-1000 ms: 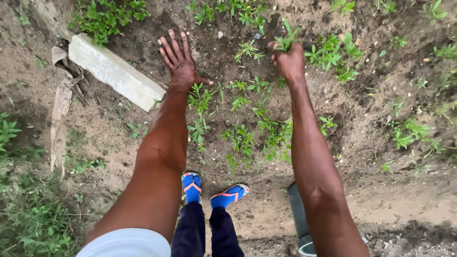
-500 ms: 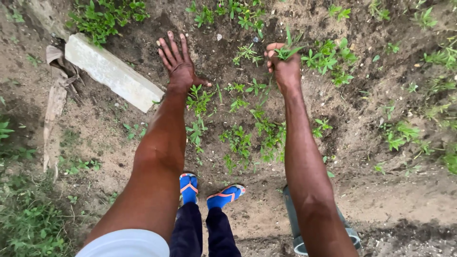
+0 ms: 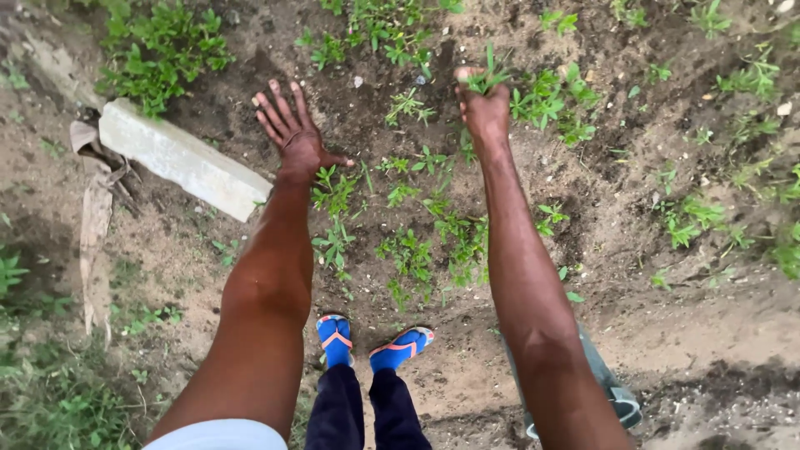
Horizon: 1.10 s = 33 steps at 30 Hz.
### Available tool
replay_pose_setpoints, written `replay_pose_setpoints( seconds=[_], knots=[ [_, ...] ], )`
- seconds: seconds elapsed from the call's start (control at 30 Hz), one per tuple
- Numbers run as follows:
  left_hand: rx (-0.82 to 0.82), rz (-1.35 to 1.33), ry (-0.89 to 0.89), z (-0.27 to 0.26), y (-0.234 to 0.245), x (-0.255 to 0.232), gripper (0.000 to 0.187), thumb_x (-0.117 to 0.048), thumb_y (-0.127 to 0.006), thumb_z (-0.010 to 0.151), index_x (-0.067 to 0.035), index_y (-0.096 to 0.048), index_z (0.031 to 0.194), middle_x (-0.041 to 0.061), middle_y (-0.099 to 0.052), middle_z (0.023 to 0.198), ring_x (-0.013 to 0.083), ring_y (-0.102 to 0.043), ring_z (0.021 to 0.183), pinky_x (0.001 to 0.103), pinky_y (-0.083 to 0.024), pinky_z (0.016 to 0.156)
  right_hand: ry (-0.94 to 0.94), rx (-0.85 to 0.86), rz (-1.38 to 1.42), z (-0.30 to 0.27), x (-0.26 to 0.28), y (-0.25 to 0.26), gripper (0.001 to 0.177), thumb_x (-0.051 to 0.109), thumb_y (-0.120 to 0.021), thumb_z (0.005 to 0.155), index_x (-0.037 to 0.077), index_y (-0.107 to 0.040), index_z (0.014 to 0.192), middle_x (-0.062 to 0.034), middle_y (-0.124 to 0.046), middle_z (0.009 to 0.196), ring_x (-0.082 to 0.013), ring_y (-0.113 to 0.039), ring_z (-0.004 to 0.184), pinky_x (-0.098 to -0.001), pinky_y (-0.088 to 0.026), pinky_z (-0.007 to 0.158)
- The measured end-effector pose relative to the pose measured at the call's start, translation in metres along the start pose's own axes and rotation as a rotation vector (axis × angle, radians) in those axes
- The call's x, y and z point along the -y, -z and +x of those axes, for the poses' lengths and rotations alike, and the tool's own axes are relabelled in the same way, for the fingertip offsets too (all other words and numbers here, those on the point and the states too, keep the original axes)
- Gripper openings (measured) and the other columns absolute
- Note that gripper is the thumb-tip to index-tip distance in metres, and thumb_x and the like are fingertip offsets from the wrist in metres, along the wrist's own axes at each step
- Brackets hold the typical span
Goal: Weeding a patch of soil by hand and collecting the weeds in a bucket.
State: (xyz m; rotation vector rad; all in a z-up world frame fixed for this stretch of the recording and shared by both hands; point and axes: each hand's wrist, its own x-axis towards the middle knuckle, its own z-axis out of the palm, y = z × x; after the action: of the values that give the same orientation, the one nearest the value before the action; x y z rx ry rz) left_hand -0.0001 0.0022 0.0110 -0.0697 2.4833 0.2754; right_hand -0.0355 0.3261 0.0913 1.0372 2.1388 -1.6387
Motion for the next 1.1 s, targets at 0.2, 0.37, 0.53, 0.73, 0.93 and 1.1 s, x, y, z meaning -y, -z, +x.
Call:
replay_pose_setpoints(
  seconds=[0.2, 0.37, 0.53, 0.73, 0.93, 1.1],
  knots=[
    [0.037, 0.024, 0.029, 0.000, 0.007, -0.003, 0.179, -0.078, -0.091, 0.046, -0.001, 0.023, 0.161, 0.037, 0.029, 0.162, 0.0597, 0.027, 0.148, 0.072, 0.014, 0.121, 0.007, -0.130, 0.196, 0.078, 0.000, -0.004, 0.029, 0.005, -0.072, 0.092, 0.005, -0.067, 0.120, -0.0074, -0.065, 0.068, -0.0114, -0.050, 0.044, -0.0242, -0.036, 0.034],
    [-0.032, -0.033, -0.001, -0.001, 0.005, -0.003, 0.178, -0.076, -0.093, 0.046, 0.000, 0.018, 0.162, 0.038, 0.024, 0.164, 0.0613, 0.024, 0.149, 0.072, 0.011, 0.121, 0.445, -0.448, 0.111, 0.202, -0.031, 0.011, 0.027, -0.004, -0.067, 0.086, 0.005, -0.067, 0.112, -0.0027, -0.072, 0.090, -0.0093, -0.070, 0.067, -0.0217, -0.062, 0.050],
    [-0.038, -0.038, -0.004, 0.001, 0.003, -0.001, 0.177, -0.073, -0.094, 0.047, 0.000, 0.017, 0.162, 0.038, 0.023, 0.164, 0.0614, 0.023, 0.149, 0.071, 0.011, 0.121, 0.659, -0.484, 0.140, 0.299, -0.069, 0.043, 0.016, -0.006, -0.070, 0.090, 0.002, -0.070, 0.104, -0.0056, -0.073, 0.090, -0.0197, -0.068, 0.077, -0.0335, -0.059, 0.070],
    [0.001, -0.001, 0.025, 0.005, 0.003, -0.001, 0.178, -0.076, -0.093, 0.045, -0.001, 0.020, 0.161, 0.037, 0.025, 0.164, 0.0607, 0.024, 0.149, 0.070, 0.013, 0.121, 1.079, -0.815, -0.463, 0.250, -0.015, 0.036, 0.023, 0.017, -0.054, 0.095, 0.003, -0.069, 0.102, -0.0083, -0.071, 0.094, -0.0264, -0.068, 0.082, -0.0461, -0.058, 0.076],
    [0.089, 0.026, 0.055, 0.006, 0.010, -0.004, 0.178, -0.079, -0.090, 0.046, -0.001, 0.024, 0.159, 0.037, 0.028, 0.162, 0.0600, 0.026, 0.148, 0.070, 0.014, 0.120, 0.779, -0.715, -0.200, 0.297, -0.049, 0.037, 0.025, 0.023, -0.051, 0.095, 0.008, -0.067, 0.082, -0.0034, -0.065, 0.072, -0.0162, -0.059, 0.059, -0.0401, -0.057, 0.053],
    [0.134, 0.060, 0.072, 0.012, 0.012, -0.005, 0.178, -0.081, -0.088, 0.047, -0.001, 0.025, 0.159, 0.038, 0.029, 0.161, 0.0598, 0.027, 0.147, 0.071, 0.015, 0.120, 0.816, -0.669, -0.190, 0.323, -0.068, 0.046, 0.029, 0.018, -0.048, 0.102, 0.010, -0.063, 0.079, -0.0032, -0.056, 0.070, -0.0150, -0.050, 0.057, -0.0297, -0.057, 0.054]
  ],
)
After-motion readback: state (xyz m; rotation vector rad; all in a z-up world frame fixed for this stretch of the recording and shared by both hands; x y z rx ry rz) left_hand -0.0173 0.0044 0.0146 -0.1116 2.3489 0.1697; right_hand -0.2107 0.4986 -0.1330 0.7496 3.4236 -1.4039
